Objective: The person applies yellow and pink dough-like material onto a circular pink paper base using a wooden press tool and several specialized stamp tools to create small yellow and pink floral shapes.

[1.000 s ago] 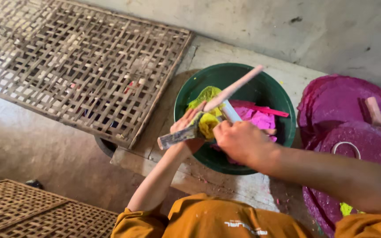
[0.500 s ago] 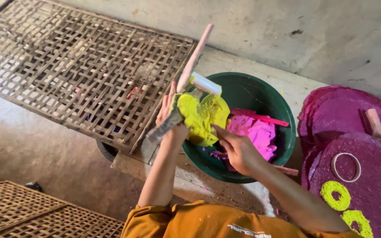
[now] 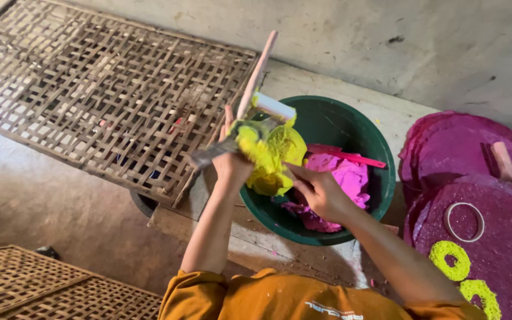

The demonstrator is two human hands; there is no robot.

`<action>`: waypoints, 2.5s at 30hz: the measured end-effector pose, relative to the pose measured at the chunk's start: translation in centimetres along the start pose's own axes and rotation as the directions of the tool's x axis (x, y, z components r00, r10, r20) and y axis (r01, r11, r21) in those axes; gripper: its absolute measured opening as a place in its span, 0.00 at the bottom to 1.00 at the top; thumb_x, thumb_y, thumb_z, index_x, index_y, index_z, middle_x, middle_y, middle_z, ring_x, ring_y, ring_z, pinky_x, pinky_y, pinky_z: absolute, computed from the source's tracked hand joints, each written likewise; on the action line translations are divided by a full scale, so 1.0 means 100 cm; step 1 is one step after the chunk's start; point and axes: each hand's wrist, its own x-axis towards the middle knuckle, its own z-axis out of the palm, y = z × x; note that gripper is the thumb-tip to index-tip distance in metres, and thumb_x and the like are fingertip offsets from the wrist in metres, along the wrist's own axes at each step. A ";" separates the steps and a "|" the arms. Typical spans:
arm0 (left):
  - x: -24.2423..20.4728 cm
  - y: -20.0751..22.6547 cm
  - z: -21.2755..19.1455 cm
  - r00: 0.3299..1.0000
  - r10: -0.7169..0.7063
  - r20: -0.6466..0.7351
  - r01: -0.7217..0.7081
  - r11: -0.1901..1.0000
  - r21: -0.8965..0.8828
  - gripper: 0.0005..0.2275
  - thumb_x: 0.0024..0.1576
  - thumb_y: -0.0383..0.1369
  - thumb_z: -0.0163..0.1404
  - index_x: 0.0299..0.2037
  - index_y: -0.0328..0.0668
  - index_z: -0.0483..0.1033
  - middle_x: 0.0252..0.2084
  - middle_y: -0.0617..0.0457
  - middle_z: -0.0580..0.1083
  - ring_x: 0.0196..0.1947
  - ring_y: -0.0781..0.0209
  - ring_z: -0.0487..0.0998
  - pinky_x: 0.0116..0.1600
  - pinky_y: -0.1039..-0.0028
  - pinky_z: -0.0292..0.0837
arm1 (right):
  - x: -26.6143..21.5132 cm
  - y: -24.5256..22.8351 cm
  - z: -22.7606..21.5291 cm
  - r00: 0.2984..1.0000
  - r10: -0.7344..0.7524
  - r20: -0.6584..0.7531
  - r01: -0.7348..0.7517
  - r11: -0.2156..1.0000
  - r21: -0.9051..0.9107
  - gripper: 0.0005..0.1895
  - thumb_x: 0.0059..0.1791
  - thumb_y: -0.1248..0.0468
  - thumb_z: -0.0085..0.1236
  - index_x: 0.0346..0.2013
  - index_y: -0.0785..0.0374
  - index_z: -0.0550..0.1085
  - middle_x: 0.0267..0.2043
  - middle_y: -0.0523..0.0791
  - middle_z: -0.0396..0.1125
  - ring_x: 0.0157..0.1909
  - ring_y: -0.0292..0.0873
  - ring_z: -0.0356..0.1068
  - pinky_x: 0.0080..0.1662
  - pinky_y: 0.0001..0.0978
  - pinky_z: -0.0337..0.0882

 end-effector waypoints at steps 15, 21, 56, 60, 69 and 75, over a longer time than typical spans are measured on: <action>-0.040 0.013 -0.043 0.702 -0.226 0.676 0.705 0.086 -0.704 0.25 0.44 0.24 0.53 0.55 0.46 0.68 0.45 0.52 0.70 0.39 0.63 0.73 0.41 0.71 0.74 | 0.024 -0.013 -0.092 0.982 -0.085 -0.169 0.028 0.949 -0.314 0.29 0.52 0.72 0.54 0.68 0.51 0.68 0.44 0.48 0.76 0.37 0.41 0.75 0.42 0.28 0.73; -0.039 0.020 -0.049 0.770 -0.266 0.580 0.565 -0.137 -0.814 0.25 0.47 0.25 0.53 0.58 0.45 0.66 0.44 0.49 0.70 0.41 0.59 0.72 0.44 0.67 0.75 | 0.025 0.047 -0.051 0.996 -0.078 0.035 0.085 0.843 -0.532 0.24 0.53 0.64 0.53 0.66 0.52 0.70 0.48 0.49 0.76 0.46 0.49 0.76 0.44 0.36 0.73; -0.186 0.239 0.194 0.209 0.560 0.802 -0.247 0.823 -0.511 0.20 0.49 0.32 0.62 0.53 0.43 0.76 0.50 0.45 0.76 0.51 0.47 0.77 0.55 0.61 0.71 | -0.313 -0.063 -0.159 0.880 -0.317 -0.355 0.207 0.926 -0.315 0.36 0.51 0.65 0.55 0.73 0.62 0.56 0.67 0.66 0.59 0.68 0.69 0.62 0.65 0.57 0.64; -0.176 0.255 0.236 0.229 0.362 0.904 0.178 0.897 -0.405 0.24 0.47 0.30 0.65 0.56 0.43 0.74 0.53 0.46 0.76 0.54 0.50 0.78 0.58 0.62 0.74 | -0.375 -0.005 -0.198 0.955 0.294 -0.047 -0.248 0.873 0.419 0.45 0.45 0.55 0.63 0.73 0.62 0.53 0.62 0.59 0.63 0.56 0.55 0.63 0.49 0.43 0.63; -0.148 0.147 0.347 0.788 0.147 0.598 -0.039 0.981 -0.189 0.28 0.57 0.34 0.64 0.64 0.36 0.64 0.60 0.38 0.70 0.60 0.47 0.72 0.66 0.58 0.71 | -0.492 0.056 -0.212 0.792 0.599 -0.121 -0.423 0.681 0.597 0.55 0.35 0.37 0.70 0.66 0.66 0.62 0.52 0.46 0.70 0.39 0.31 0.63 0.24 0.21 0.54; -0.190 0.088 0.373 0.454 -0.588 0.669 0.803 0.596 -0.021 0.31 0.60 0.24 0.51 0.73 0.54 0.54 0.66 0.33 0.67 0.64 0.34 0.64 0.63 0.52 0.62 | -0.489 0.046 -0.220 0.801 0.533 -0.272 -0.209 0.676 0.707 0.58 0.35 0.38 0.72 0.68 0.66 0.57 0.53 0.48 0.66 0.53 0.44 0.68 0.53 0.35 0.70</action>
